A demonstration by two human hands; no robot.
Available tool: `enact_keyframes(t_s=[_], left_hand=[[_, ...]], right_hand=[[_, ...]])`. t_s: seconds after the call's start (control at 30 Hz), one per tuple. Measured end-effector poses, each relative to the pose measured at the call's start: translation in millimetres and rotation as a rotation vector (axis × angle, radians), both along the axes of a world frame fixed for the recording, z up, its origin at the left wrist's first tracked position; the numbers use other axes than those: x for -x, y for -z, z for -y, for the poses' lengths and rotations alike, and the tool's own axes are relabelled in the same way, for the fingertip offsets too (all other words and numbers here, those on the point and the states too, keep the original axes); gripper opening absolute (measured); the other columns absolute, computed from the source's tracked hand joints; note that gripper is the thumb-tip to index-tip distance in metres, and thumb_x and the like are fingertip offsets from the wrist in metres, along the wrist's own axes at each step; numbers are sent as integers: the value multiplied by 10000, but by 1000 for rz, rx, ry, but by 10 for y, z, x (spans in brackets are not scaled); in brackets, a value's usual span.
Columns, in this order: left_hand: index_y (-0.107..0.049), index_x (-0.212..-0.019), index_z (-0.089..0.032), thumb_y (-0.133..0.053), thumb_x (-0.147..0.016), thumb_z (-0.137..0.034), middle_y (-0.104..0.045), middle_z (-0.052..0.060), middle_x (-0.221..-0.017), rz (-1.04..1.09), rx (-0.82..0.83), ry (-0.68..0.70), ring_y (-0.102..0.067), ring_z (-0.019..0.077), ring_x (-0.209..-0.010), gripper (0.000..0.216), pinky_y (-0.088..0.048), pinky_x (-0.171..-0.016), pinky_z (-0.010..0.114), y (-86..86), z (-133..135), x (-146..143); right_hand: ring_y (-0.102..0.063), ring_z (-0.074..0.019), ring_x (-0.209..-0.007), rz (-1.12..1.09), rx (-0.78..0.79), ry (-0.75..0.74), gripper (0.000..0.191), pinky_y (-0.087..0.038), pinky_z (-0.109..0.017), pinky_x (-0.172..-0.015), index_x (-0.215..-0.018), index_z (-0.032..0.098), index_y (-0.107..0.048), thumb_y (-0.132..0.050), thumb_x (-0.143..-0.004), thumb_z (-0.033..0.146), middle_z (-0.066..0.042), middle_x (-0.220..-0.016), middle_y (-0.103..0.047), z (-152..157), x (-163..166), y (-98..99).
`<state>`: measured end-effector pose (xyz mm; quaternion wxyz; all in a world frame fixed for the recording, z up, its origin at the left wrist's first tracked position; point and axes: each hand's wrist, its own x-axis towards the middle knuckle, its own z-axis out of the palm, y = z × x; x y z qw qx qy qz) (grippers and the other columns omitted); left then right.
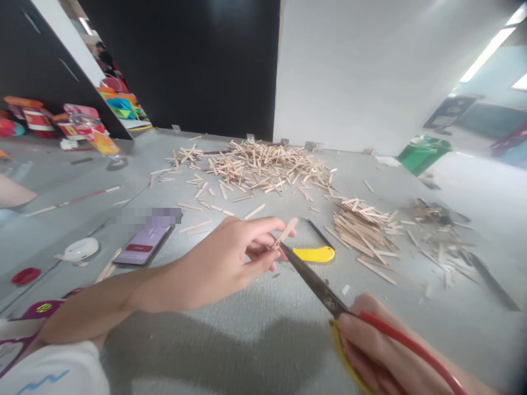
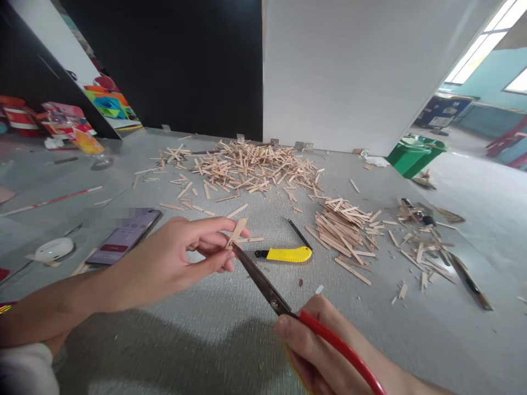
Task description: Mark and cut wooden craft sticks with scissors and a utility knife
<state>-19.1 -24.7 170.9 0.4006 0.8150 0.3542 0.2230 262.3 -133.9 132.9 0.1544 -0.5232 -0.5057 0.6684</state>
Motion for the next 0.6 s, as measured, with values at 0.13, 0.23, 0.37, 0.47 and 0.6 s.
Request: enact_keyframes(t_s=[0.13,0.23,0.37,0.47,0.6], left_hand=[[-625,-1037,-243,-626,-1070,-179,-838,-54,-884,-15,-140,28,-813,123,-827,72,-567,-763,179,3,-36,16],[-666,-1165,-238,-603,-1062,-136,-837,-31,-929,8,-62,53,-807,126,-819,158,-594,-749,189,-13,-65,4],[-658,-1215,-218,-494,-1157,-252,-817,27,-1034,67,223,109,-777,136,-793,177,-636,-688,224,-43,-106,-17],[-638,-1204,-215,-492,-1171,-306,-751,3,-921,58,263,100,-697,123,-682,175,-584,-616,229,-62,-138,-9],[-653,-1213,-214,-456,-1171,-305,-474,-87,-650,18,161,-32,-474,109,-535,221,-426,-538,226,-90,-191,9]], right_hand=[[-296,-64,-340,-120,205,70,803,-201,-225,-339,-530,255,-463,-577,-879,969,82,-397,-358,-11,23,46],[-263,-66,-284,-382,316,116,792,-180,-213,-293,-496,255,-474,-609,-874,938,97,-340,-308,-36,47,167],[-242,-82,-225,-734,308,12,858,-169,-212,-281,-463,242,-509,-467,-934,958,63,-259,-321,-53,39,397],[-263,-104,-245,-674,270,65,847,-180,-238,-291,-536,229,-581,-457,-938,964,62,-292,-341,-42,-8,451],[-503,-151,-441,-501,41,-7,917,-439,-296,-519,-742,167,-736,-412,-926,1005,-30,-535,-597,-83,-42,334]])
